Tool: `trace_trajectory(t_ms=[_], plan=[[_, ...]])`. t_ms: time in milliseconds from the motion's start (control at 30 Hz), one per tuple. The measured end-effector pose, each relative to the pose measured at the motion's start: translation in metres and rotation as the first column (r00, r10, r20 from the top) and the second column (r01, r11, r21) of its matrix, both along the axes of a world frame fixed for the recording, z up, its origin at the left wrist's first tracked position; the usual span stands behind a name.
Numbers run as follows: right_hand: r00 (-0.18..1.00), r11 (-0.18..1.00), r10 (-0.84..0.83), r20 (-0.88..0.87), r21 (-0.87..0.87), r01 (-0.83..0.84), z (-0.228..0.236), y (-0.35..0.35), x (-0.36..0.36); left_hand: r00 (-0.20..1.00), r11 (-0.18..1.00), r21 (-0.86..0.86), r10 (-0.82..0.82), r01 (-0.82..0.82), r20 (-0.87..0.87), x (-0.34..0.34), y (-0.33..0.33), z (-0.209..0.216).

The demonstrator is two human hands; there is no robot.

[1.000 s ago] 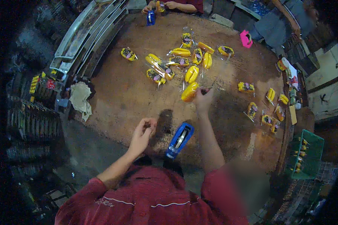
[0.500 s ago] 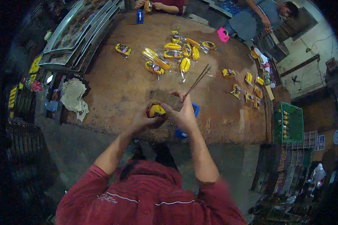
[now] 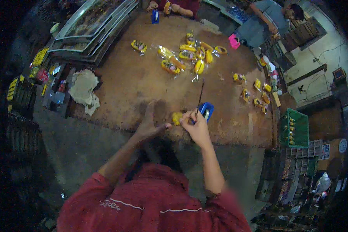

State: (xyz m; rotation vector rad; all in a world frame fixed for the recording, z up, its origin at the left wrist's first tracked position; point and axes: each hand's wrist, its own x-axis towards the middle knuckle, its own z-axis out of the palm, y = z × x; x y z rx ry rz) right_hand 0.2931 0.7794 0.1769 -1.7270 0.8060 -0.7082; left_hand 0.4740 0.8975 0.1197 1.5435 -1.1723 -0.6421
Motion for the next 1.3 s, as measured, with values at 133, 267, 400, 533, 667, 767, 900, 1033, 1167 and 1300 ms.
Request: trace_trajectory(t_ms=[133,267,400,533,667,767,900,1033,1167,1300], plan=[[0.996,0.983,0.077,0.048,0.163,-0.084,0.011,-0.004,-0.012,0.951,0.966,-0.016,-0.258,0.259,-0.170,-0.018,0.000,-0.006],[0.971,0.978,-0.150,0.187,0.170,0.118,-0.015,-0.013,-0.004,0.775,0.963,-0.002,-0.217,0.268,-0.593,-0.025,-0.004,-0.029],[0.929,0.930,-0.365,-0.062,0.019,0.366,-0.070,0.002,0.009,0.772,0.997,0.065,0.004,0.048,-0.635,-0.030,-0.015,-0.052],[0.952,0.901,-0.278,0.130,0.378,0.211,-0.094,0.027,0.024,0.815,0.995,0.088,0.083,-0.040,-0.573,-0.034,-0.021,-0.056],[0.904,0.870,-0.376,0.203,0.413,0.269,-0.089,0.031,0.026,0.783,0.972,0.208,0.046,0.108,-0.621,-0.030,-0.020,-0.045],[0.884,0.865,-0.404,0.234,0.412,0.286,-0.088,0.024,0.020,0.761,0.951,0.279,0.083,0.132,-0.644,-0.031,-0.023,-0.038],[0.767,0.760,-0.572,0.289,0.538,0.364,-0.089,0.022,0.019,0.540,0.999,0.037,0.032,-0.002,-0.841,-0.036,-0.032,-0.038],[0.885,0.851,-0.440,0.153,0.385,0.357,-0.070,0.014,0.008,0.441,0.989,0.151,0.136,0.000,-0.887,-0.028,-0.038,-0.039],[0.947,0.957,-0.238,-0.214,0.113,0.266,-0.019,-0.005,-0.054,0.435,0.993,0.118,0.113,-0.015,-0.893,-0.007,-0.035,-0.027],[0.922,0.933,-0.201,-0.332,-0.350,0.077,0.029,-0.017,-0.105,0.494,0.995,0.083,0.099,-0.055,-0.864,0.003,-0.031,-0.005]])
